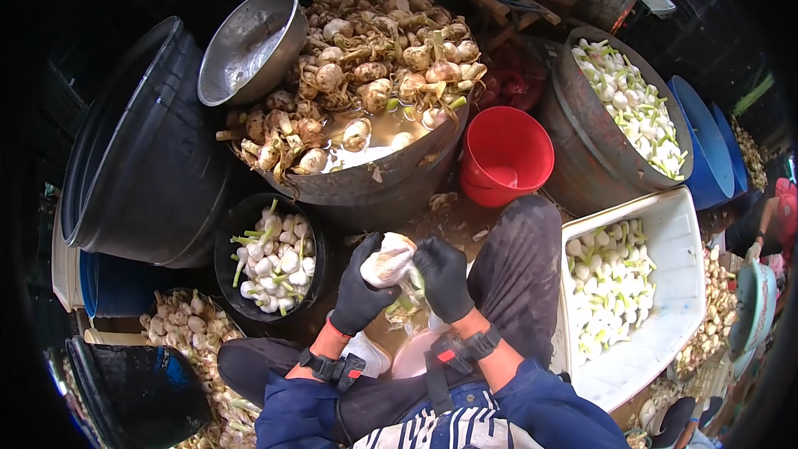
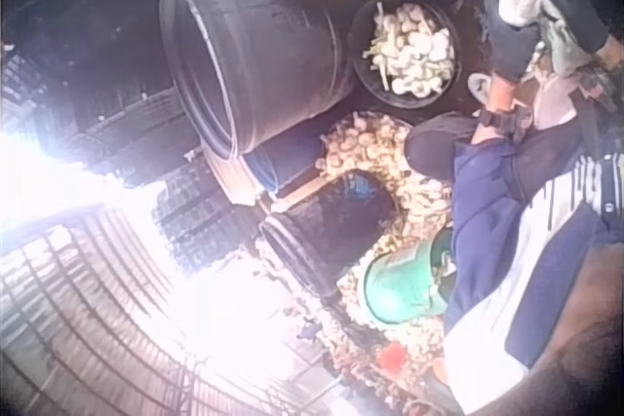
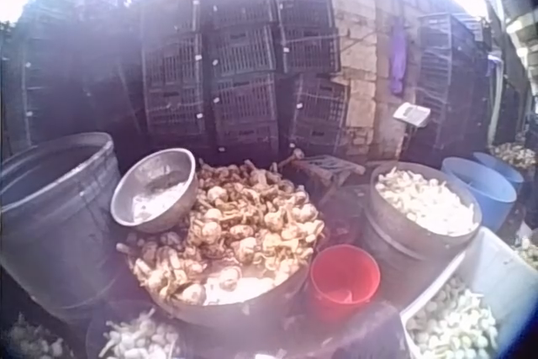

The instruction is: The recorder is peeling and cleaning garlic cloves by hand in a vegetable processing area.

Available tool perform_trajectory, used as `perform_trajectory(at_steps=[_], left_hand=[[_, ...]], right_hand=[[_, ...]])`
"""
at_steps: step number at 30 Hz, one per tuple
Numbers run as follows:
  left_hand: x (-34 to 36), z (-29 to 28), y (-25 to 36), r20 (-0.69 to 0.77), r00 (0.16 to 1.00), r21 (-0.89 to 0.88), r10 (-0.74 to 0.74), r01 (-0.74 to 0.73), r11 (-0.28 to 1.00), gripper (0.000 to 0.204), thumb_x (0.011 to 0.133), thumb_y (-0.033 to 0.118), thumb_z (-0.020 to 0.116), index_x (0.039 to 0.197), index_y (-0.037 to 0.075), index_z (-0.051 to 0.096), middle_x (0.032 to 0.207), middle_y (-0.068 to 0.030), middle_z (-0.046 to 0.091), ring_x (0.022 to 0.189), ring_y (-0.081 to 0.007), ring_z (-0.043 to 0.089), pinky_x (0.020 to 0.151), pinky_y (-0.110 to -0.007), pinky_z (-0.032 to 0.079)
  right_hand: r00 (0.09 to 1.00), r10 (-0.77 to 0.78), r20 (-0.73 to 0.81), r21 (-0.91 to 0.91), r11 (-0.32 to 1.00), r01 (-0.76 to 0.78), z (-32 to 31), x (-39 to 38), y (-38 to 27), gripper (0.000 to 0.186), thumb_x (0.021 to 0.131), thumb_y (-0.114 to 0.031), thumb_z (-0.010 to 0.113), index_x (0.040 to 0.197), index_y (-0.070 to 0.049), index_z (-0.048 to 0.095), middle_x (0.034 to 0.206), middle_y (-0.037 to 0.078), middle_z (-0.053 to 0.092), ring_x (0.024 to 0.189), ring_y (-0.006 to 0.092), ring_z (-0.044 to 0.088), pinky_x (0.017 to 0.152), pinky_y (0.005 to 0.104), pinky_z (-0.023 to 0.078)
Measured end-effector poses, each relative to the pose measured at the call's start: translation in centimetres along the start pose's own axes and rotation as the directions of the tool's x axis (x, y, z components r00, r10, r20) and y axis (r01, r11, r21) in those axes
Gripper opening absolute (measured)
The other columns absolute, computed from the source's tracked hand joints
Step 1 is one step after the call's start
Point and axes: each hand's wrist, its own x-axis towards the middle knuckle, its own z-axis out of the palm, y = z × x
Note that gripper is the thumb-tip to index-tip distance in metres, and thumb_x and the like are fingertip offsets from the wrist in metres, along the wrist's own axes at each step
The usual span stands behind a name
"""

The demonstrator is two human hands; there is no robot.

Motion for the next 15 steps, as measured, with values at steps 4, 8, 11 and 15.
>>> perform_trajectory(at_steps=[4, 8, 11, 15], left_hand=[[0.2, -0.3, -0.6, -0.039, 0.975, 0.26, 0.217, -0.2, 0.945, 0.076, 0.06, 0.003, 0.071, 0.13, -0.002, 0.042, 0.121, -0.0152, 0.055, 0.11, -0.0248, 0.056, 0.095, -0.034, 0.044], [1.0, -0.9, -1.2, -0.145, 0.931, 0.312, 0.335, -0.279, 0.908, 0.071, 0.063, 0.003, 0.075, 0.128, 0.001, 0.044, 0.119, -0.0139, 0.055, 0.11, -0.0243, 0.055, 0.095, -0.033, 0.045], [1.2, -1.6, -0.8, -0.241, 0.918, 0.292, 0.314, -0.24, 0.926, 0.064, 0.067, -0.001, 0.064, 0.128, 0.001, 0.045, 0.118, -0.0165, 0.057, 0.109, -0.0274, 0.058, 0.092, -0.035, 0.046], [1.6, -0.8, 0.1, -0.187, 0.933, 0.225, 0.308, -0.265, 0.938, 0.069, 0.067, -0.001, 0.064, 0.132, 0.0, 0.041, 0.122, -0.018, 0.055, 0.112, -0.0282, 0.056, 0.094, -0.035, 0.045]], right_hand=[[0.953, 0.208, 0.221, 0.272, 0.925, -0.265, -1.4, -0.4, -2.3, 0.011, 0.086, -0.007, 0.058, 0.091, 0.003, 0.059, 0.078, 0.003, 0.058, 0.072, 0.0082, 0.05, 0.066, 0.0246, 0.043], [0.841, -0.008, 0.541, 0.137, 0.987, -0.079, -2.4, -1.4, -4.1, 0.015, 0.086, -0.01, 0.059, 0.093, 0.004, 0.06, 0.079, 0.003, 0.06, 0.073, 0.0094, 0.053, 0.067, 0.0266, 0.045], [0.594, 0.091, 0.799, -0.097, 0.995, -0.022, -1.6, -1.5, -5.6, 0.028, 0.078, -0.019, 0.072, 0.095, 0.0, 0.061, 0.086, 0.011, 0.063, 0.078, 0.0194, 0.06, 0.073, 0.0312, 0.047], [0.884, -0.189, 0.427, -0.504, 0.762, 0.407, -1.4, -1.2, -5.2, 0.052, 0.068, -0.024, 0.078, 0.111, -0.004, 0.057, 0.11, 0.016, 0.058, 0.102, 0.0353, 0.056, 0.086, 0.0403, 0.046]])
